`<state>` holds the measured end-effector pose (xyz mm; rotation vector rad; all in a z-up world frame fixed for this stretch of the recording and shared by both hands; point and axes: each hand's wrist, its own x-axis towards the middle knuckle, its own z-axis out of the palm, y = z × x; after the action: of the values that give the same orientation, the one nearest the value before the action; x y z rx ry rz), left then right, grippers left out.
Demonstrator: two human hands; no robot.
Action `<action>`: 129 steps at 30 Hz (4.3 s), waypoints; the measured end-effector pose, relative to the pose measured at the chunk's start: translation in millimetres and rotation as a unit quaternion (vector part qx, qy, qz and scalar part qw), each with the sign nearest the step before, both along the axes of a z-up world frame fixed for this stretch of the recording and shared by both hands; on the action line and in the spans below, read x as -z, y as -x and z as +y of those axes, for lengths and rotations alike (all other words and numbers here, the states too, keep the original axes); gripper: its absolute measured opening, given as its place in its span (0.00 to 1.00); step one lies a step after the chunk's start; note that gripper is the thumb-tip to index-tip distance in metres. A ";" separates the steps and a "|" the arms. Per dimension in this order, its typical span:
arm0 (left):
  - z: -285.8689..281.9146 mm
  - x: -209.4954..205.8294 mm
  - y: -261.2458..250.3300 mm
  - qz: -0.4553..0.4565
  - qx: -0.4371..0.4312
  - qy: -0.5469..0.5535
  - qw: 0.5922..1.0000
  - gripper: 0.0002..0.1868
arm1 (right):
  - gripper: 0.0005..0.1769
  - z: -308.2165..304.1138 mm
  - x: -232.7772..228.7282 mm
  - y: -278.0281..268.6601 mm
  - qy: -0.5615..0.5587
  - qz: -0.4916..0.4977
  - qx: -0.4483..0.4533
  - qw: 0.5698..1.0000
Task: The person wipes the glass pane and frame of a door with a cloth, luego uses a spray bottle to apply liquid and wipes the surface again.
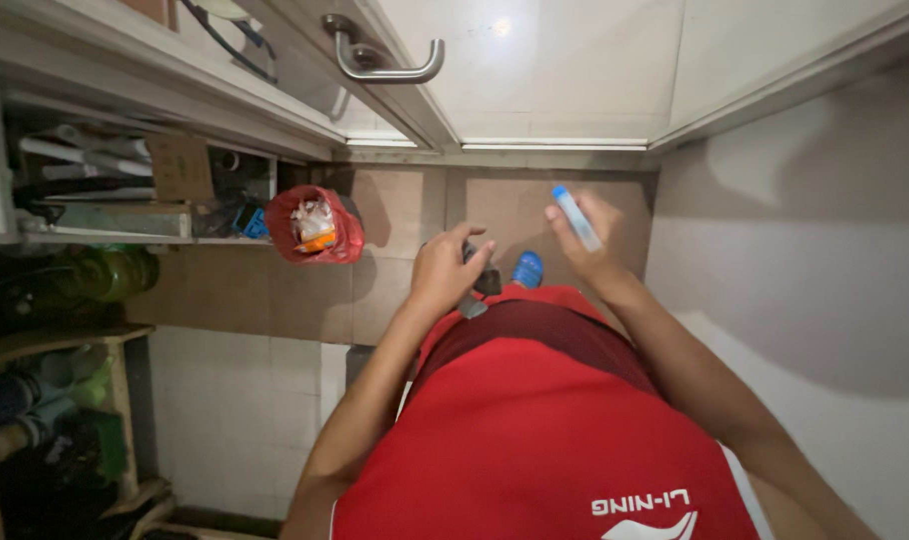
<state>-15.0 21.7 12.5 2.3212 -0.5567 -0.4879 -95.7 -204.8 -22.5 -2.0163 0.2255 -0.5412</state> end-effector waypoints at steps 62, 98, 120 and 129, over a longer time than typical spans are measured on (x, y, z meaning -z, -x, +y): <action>-42.2 22.4 15.5 0.001 0.068 0.032 0.997 0.15 | 0.17 -90.9 78.4 102.8 0.026 0.095 0.283 0.954; 263.0 38.0 43.2 0.185 -0.164 0.335 0.909 0.47 | 0.34 309.6 -98.1 -111.7 -0.315 0.097 -0.512 0.793; 420.3 75.0 -117.6 0.127 -0.474 0.455 0.743 0.25 | 0.30 489.8 -97.3 -341.9 0.262 0.044 -0.404 0.875; 452.2 6.3 -239.4 -0.027 -0.539 0.412 0.734 0.23 | 0.31 610.4 -75.4 -554.9 0.187 -0.147 -0.423 0.874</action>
<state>224.4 473.9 6.2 1.4055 0.5266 0.3554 459.1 405.6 52.9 -2.1057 -0.9819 -0.3165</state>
